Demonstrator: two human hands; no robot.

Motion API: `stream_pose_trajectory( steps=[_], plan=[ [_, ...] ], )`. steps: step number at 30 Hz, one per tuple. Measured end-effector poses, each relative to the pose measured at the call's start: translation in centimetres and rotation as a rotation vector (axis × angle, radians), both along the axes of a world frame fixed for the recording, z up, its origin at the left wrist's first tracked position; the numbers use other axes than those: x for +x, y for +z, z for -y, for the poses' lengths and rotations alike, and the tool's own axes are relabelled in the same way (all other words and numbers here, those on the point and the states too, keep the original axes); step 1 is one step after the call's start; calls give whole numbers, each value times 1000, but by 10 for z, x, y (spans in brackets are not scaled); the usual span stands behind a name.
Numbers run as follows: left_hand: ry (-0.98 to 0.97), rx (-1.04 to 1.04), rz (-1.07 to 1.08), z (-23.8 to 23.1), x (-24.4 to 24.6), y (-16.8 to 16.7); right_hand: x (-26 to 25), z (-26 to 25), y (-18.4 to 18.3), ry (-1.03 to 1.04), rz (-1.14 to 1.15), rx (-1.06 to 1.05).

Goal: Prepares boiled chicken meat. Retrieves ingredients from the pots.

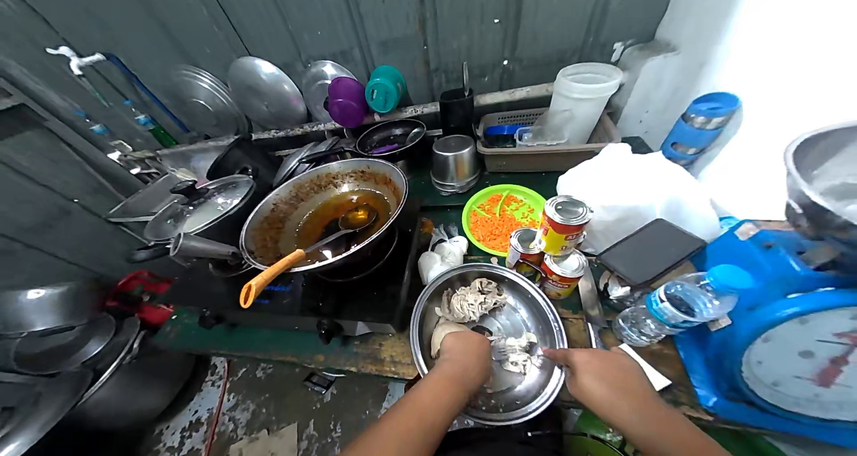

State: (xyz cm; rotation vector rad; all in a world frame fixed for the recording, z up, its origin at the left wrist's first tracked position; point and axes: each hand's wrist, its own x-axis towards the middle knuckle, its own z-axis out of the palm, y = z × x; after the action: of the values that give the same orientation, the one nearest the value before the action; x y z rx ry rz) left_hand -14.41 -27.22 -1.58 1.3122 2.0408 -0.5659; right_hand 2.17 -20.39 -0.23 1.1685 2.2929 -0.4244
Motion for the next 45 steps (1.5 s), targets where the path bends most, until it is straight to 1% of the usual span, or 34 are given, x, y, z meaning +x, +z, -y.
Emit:
stream_pose_trajectory(
  steps=[4,8,10,13,15,17,20,23,26,29,31,35,39,41,43,45],
  plan=[
    [17,-7,-10,-1,-4,-4,10,3,7,-5,-5,23],
    [16,-19,-16,-1,0,-6,10,27,4,105,36,-85],
    [22,-29,-11,-1,1,-4,8,33,5,123,40,-86],
    [-1,-35,-11,3,1,-1,11,20,0,33,16,-5],
    [-6,-20,-19,7,-3,4,12,12,4,-1,-2,27],
    [-3,-10,-44,10,-9,9,10,14,7,19,-20,15],
    [-10,-25,-43,13,-9,4,5,20,0,56,11,-9],
    [4,-30,-31,16,-9,9,8,11,2,26,-28,27],
    [16,13,-37,14,-9,12,6,7,5,11,-30,32],
    [28,8,-34,8,-3,6,-5,15,-2,53,4,-30],
    [29,-1,-37,4,-3,0,-3,11,-4,45,-1,-45],
    [37,-12,-31,1,-3,-3,6,8,-2,29,-21,21],
    [43,-14,-44,-3,-2,-1,4,16,-2,101,33,-36],
    [44,-25,-49,-2,0,2,8,11,4,91,10,-57],
    [30,-36,-58,-1,2,5,9,2,10,46,-55,-18],
    [18,-38,-57,2,3,4,3,-1,7,44,-63,-5]
  ],
)
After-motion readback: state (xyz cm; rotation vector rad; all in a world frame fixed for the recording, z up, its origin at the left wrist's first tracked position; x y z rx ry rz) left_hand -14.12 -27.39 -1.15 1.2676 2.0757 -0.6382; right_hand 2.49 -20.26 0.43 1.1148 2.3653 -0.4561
